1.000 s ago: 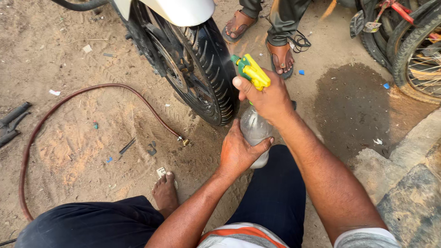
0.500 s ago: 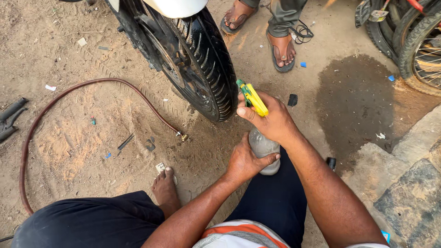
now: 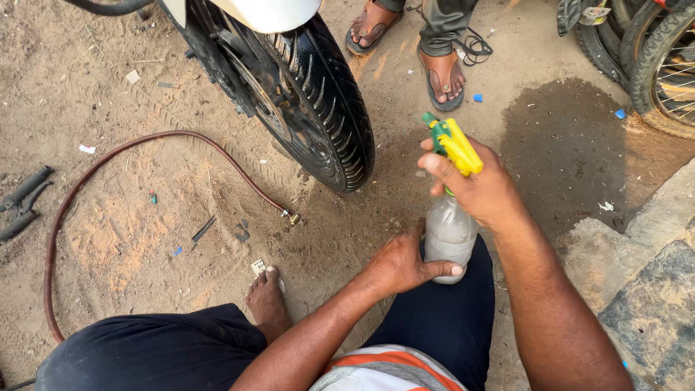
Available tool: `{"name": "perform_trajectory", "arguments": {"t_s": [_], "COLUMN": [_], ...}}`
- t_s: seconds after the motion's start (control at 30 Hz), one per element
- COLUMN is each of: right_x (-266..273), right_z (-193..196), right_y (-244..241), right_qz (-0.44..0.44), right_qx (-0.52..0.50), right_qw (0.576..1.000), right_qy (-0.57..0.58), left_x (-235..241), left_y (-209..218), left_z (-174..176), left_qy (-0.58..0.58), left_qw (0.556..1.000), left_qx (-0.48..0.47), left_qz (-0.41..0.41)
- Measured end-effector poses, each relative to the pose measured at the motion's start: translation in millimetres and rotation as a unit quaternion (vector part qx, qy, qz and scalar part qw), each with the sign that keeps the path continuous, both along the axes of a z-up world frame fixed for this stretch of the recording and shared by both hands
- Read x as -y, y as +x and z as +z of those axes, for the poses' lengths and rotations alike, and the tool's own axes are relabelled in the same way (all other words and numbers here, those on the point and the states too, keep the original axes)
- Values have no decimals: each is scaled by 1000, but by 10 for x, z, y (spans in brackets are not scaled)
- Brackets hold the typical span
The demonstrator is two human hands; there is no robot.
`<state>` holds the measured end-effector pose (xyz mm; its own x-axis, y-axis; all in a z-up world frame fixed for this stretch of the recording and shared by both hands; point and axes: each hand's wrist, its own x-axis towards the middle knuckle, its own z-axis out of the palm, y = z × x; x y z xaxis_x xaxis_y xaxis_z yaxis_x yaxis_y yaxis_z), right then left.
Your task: The person sprays a liquid from a bottle onto a motorcycle tire and rubs it with their hand. They then use a pressure gauge to check the tire pressure.
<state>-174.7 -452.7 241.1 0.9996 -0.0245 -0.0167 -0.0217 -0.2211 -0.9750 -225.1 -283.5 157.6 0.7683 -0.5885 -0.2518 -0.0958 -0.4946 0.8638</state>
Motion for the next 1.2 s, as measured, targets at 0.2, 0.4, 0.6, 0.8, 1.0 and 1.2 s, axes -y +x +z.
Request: {"name": "perform_trajectory", "arguments": {"t_s": [0.2, 0.4, 0.6, 0.8, 1.0, 1.2], "right_x": [206, 71, -466, -568, -698, -748], "right_z": [90, -33, -546, -1052, -1408, -1738], "right_y": [-71, -78, -204, -422, -525, -511], "right_qz": [-31, -27, -39, -51, -81, -105], "right_qx": [57, 99, 41, -16, -53, -122], "right_qw": [997, 983, 998, 999, 995, 986], "right_qy": [43, 154, 12, -6, 15, 50], "left_x": [-230, -600, -1315, -1522, -1366, -1445], "left_y": [220, 436, 649, 710, 695, 720], "left_z": [115, 398, 887, 967, 829, 603], "left_qy": [154, 289, 391, 462, 395, 423], "left_qw": [985, 952, 918, 883, 912, 898], "left_qx": [51, 24, 17, 39, 52, 55], "left_qz": [-66, -95, -67, -77, -96, -108]}}
